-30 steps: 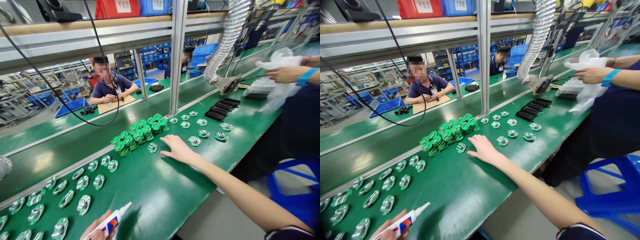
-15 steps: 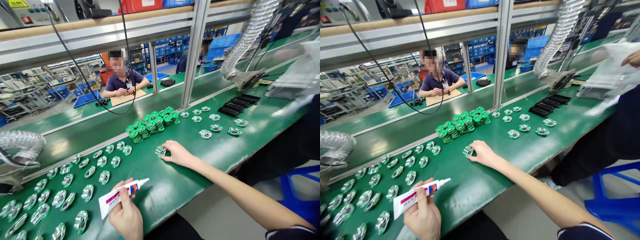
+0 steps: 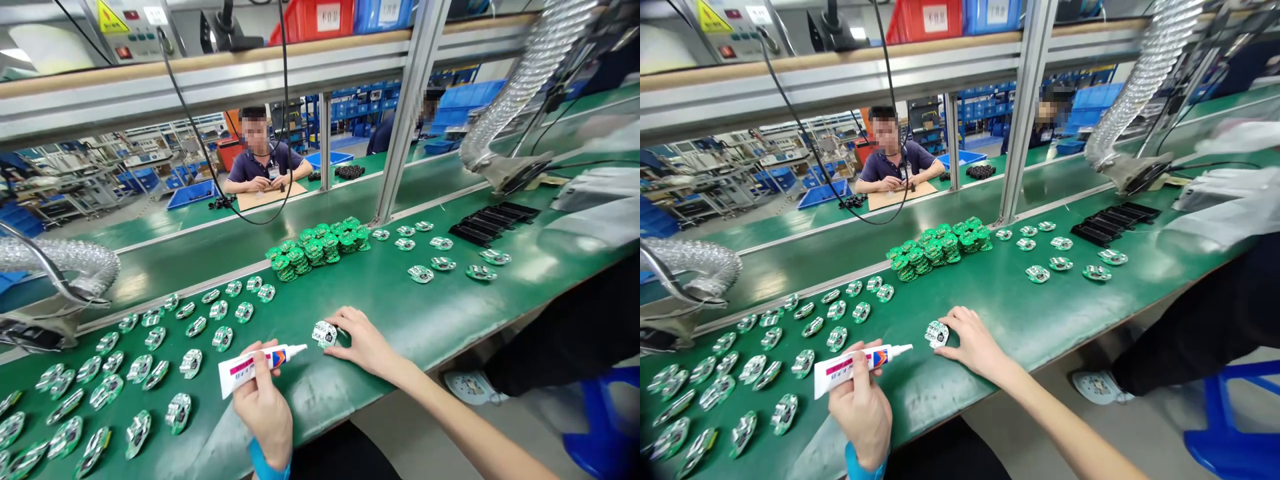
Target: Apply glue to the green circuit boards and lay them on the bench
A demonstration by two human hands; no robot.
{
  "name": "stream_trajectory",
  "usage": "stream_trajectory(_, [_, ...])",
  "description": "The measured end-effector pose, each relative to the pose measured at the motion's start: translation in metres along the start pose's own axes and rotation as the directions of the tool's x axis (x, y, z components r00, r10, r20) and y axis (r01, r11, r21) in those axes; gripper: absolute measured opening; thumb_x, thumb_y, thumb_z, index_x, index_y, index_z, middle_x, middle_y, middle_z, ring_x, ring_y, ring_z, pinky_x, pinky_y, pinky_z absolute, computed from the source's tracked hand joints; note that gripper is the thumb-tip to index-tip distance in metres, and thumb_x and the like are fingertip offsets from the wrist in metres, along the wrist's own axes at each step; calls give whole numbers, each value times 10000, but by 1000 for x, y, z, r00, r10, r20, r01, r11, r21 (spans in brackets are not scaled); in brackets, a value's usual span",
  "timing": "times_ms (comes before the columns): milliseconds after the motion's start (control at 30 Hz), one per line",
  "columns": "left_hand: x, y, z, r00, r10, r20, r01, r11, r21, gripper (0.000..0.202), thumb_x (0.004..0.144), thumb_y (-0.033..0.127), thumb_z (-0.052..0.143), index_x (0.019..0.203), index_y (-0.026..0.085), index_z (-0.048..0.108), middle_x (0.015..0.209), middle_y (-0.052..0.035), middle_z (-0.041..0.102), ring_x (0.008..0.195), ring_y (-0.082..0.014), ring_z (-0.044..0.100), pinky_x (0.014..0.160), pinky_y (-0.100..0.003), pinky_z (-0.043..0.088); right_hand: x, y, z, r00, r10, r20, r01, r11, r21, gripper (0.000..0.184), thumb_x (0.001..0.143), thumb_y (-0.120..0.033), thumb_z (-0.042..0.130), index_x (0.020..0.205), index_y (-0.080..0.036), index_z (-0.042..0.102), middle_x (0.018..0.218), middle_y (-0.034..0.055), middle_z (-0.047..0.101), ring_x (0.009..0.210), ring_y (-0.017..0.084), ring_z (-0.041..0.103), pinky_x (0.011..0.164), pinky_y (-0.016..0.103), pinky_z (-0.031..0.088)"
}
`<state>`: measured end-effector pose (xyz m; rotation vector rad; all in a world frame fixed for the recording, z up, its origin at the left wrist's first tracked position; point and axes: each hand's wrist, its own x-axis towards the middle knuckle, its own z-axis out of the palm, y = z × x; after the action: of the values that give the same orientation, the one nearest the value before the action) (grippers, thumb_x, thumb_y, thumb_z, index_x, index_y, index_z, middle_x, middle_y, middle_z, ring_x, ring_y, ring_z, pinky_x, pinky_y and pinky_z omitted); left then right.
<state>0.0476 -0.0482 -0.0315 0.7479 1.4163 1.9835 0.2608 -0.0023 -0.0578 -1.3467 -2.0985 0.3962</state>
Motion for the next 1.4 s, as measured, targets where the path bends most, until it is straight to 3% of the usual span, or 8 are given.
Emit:
stream_trajectory(100, [2,-2,-1,1000,-1,-1,1,1000,-9,472,886,556,792,1075,127,738,887,-89,808,696,-168,703,558,-236,505,0,-3,0,999,-38,-8,38,999,-29,416,817,-325,927,1170,-238,726,1071,54,744,1007,272,678,901,432,525])
stream_trajectory(333, [-2,1,1,999,44,15,-44,999,19,415,929,545,744,1010,139,739,882,-96,807,677,-174,714,559,-245,504,-9,-27,-7,962,-238,-131,230,970,-75,381,864,-418,867,1145,-207,717,946,60,746,877,257,667,849,426,500])
stream_trajectory(600, [-14,3,2,988,138,66,-143,987,70,401,939,538,741,1013,144,728,886,-105,809,660,-183,741,554,-249,540,-4,-50,-14,907,-416,-69,383,880,-281,345,932,-469,788,1083,-170,705,883,92,720,816,278,642,831,446,483])
stream_trajectory(867, [-19,2,2,974,198,110,-208,974,84,430,930,565,749,976,138,734,881,-135,814,712,-221,775,602,-288,602,-2,-59,-15,893,-449,-22,407,829,-383,326,934,-460,782,1029,-160,695,835,83,692,787,278,609,799,438,461])
stream_trajectory(1133, [-18,-7,-1,947,275,163,-289,955,64,305,970,450,736,992,145,743,899,-121,823,753,-221,805,618,-264,629,-3,-64,-17,888,-459,-18,415,819,-397,258,960,-414,755,1017,-177,674,839,74,692,784,267,608,785,424,443])
stream_trajectory(1400, [-15,-10,-1,942,308,130,-324,937,131,306,982,455,709,988,152,744,909,-116,823,770,-232,813,630,-286,652,-4,-68,-20,869,-493,-45,437,808,-394,257,967,-371,747,1038,-138,663,842,65,687,789,254,613,807,414,442])
